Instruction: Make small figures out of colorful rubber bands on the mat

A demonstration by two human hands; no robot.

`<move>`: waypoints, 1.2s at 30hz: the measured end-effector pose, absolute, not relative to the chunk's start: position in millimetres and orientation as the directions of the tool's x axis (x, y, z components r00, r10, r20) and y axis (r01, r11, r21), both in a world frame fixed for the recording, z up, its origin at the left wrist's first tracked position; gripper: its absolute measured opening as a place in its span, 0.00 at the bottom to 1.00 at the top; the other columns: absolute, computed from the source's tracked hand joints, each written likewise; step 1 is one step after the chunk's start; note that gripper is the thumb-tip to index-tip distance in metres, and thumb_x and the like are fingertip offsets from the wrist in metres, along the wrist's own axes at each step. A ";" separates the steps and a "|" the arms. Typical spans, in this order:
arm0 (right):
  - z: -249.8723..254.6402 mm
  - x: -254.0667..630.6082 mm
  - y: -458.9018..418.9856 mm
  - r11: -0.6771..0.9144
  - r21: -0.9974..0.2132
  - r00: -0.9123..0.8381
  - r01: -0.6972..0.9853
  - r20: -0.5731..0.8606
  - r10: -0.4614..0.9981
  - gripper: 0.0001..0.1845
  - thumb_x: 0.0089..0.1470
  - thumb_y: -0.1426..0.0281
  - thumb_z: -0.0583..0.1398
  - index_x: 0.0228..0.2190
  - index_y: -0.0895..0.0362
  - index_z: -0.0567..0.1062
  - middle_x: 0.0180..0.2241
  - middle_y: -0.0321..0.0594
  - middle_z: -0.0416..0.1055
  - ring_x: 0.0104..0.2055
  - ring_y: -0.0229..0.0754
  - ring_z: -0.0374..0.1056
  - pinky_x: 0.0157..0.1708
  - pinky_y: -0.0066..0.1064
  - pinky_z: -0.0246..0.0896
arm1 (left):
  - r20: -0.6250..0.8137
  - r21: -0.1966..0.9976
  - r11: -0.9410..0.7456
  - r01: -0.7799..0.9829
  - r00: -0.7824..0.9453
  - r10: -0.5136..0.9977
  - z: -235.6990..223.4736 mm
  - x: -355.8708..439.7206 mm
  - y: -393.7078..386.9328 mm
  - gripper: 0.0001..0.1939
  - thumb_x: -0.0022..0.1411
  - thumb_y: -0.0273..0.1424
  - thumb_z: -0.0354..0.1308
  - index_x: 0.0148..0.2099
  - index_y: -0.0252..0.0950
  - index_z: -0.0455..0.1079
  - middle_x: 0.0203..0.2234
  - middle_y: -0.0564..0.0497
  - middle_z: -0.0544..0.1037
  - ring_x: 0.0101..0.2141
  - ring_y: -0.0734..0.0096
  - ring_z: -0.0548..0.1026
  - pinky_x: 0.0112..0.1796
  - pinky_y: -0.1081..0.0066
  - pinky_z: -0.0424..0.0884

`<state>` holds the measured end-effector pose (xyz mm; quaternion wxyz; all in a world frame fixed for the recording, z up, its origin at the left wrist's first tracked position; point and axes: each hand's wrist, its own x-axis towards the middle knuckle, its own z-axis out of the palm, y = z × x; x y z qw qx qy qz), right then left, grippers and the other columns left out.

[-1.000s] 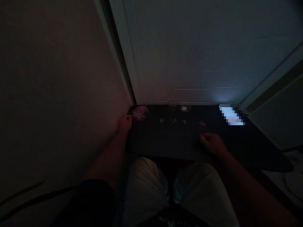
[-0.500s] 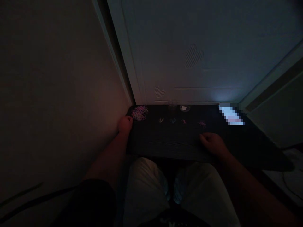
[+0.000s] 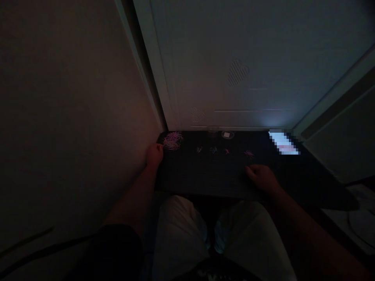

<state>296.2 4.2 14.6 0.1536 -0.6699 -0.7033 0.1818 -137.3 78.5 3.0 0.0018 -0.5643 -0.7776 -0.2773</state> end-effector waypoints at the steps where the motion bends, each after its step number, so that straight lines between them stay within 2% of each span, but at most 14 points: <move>1: 14.8 296.0 4.1 0.035 -0.463 -0.055 0.886 -0.029 0.998 0.22 0.52 0.57 0.48 0.17 0.57 0.66 0.17 0.37 0.65 0.21 0.37 0.60 0.22 0.29 0.47 | 0.310 0.441 0.203 0.874 -0.361 0.880 2.7 -137.9 78.4 0.17 0.60 0.37 0.45 0.40 0.35 0.72 0.36 0.45 0.77 0.37 0.64 0.73 0.39 0.68 0.67; 8: 14.0 296.0 6.1 0.030 -0.482 -0.040 0.875 -0.010 0.999 0.21 0.51 0.57 0.49 0.16 0.57 0.66 0.16 0.37 0.64 0.20 0.36 0.59 0.21 0.28 0.46 | 0.324 0.531 0.156 0.833 -0.370 0.871 2.5 -138.6 77.7 0.17 0.60 0.37 0.45 0.39 0.32 0.71 0.34 0.44 0.77 0.36 0.64 0.73 0.39 0.68 0.67; 17: 13.0 295.3 6.1 0.075 -0.493 -0.075 0.866 0.020 0.997 0.21 0.52 0.58 0.48 0.17 0.57 0.66 0.16 0.37 0.64 0.20 0.36 0.59 0.22 0.29 0.45 | 0.302 0.752 0.026 0.658 -0.379 0.875 15.8 -114.3 48.9 0.15 0.58 0.37 0.49 0.37 0.32 0.70 0.32 0.47 0.76 0.33 0.67 0.72 0.37 0.69 0.67; 22: 14.1 294.7 6.9 0.087 -0.471 -0.097 0.878 0.004 0.995 0.19 0.52 0.59 0.50 0.17 0.56 0.67 0.17 0.37 0.65 0.21 0.36 0.59 0.22 0.29 0.45 | 0.318 0.816 -0.106 0.569 -0.289 0.903 25.1 -66.3 30.0 0.12 0.57 0.36 0.50 0.32 0.33 0.69 0.27 0.51 0.74 0.30 0.71 0.71 0.35 0.72 0.66; 25: 17.5 289.7 7.9 0.129 -0.504 -0.115 0.854 0.059 0.992 0.17 0.49 0.59 0.53 0.17 0.56 0.66 0.18 0.36 0.64 0.21 0.35 0.57 0.21 0.29 0.44 | 0.324 0.851 -0.199 0.486 -0.188 0.927 26.8 -27.4 20.8 0.12 0.57 0.36 0.51 0.31 0.33 0.68 0.26 0.52 0.73 0.29 0.73 0.70 0.33 0.74 0.65; 27: 20.1 281.4 9.7 0.169 -0.624 -0.163 0.763 0.068 0.984 0.16 0.48 0.60 0.54 0.17 0.57 0.66 0.17 0.35 0.63 0.21 0.34 0.57 0.21 0.27 0.47 | 0.306 0.871 -0.219 0.440 -0.135 0.942 25.9 -0.4 15.5 0.12 0.58 0.37 0.51 0.31 0.33 0.68 0.25 0.53 0.72 0.28 0.75 0.69 0.31 0.75 0.64; 30: 20.7 261.8 14.0 0.211 -0.820 -0.234 0.532 0.097 0.967 0.12 0.46 0.61 0.57 0.21 0.57 0.68 0.21 0.35 0.65 0.24 0.35 0.60 0.24 0.27 0.53 | 0.275 0.892 -0.239 0.385 -0.041 0.961 21.4 36.2 8.8 0.12 0.58 0.36 0.51 0.31 0.33 0.68 0.25 0.53 0.72 0.28 0.75 0.68 0.30 0.75 0.64; 32: 17.6 248.0 16.9 0.191 -0.917 -0.242 0.351 0.108 0.964 0.12 0.44 0.61 0.59 0.27 0.58 0.71 0.24 0.35 0.68 0.24 0.34 0.61 0.25 0.27 0.56 | 0.271 0.890 -0.255 0.378 0.012 0.963 17.2 54.0 5.0 0.11 0.58 0.35 0.51 0.31 0.33 0.68 0.26 0.52 0.72 0.29 0.75 0.69 0.31 0.75 0.64; 34: 12.5 237.6 18.4 0.176 -0.955 -0.199 0.240 0.129 0.972 0.14 0.43 0.62 0.60 0.31 0.58 0.72 0.24 0.35 0.68 0.23 0.34 0.61 0.24 0.27 0.56 | 0.280 0.867 -0.281 0.411 0.064 0.958 13.4 64.5 2.1 0.10 0.58 0.34 0.51 0.31 0.33 0.68 0.27 0.52 0.73 0.29 0.75 0.69 0.33 0.74 0.65; 36: 7.3 232.4 17.5 0.207 -0.953 -0.186 0.220 0.167 0.968 0.15 0.43 0.63 0.61 0.33 0.58 0.73 0.24 0.35 0.68 0.23 0.34 0.61 0.24 0.28 0.57 | 0.287 0.834 -0.304 0.460 0.108 0.952 10.9 68.1 0.2 0.10 0.58 0.34 0.51 0.31 0.33 0.68 0.27 0.51 0.74 0.30 0.74 0.70 0.33 0.74 0.65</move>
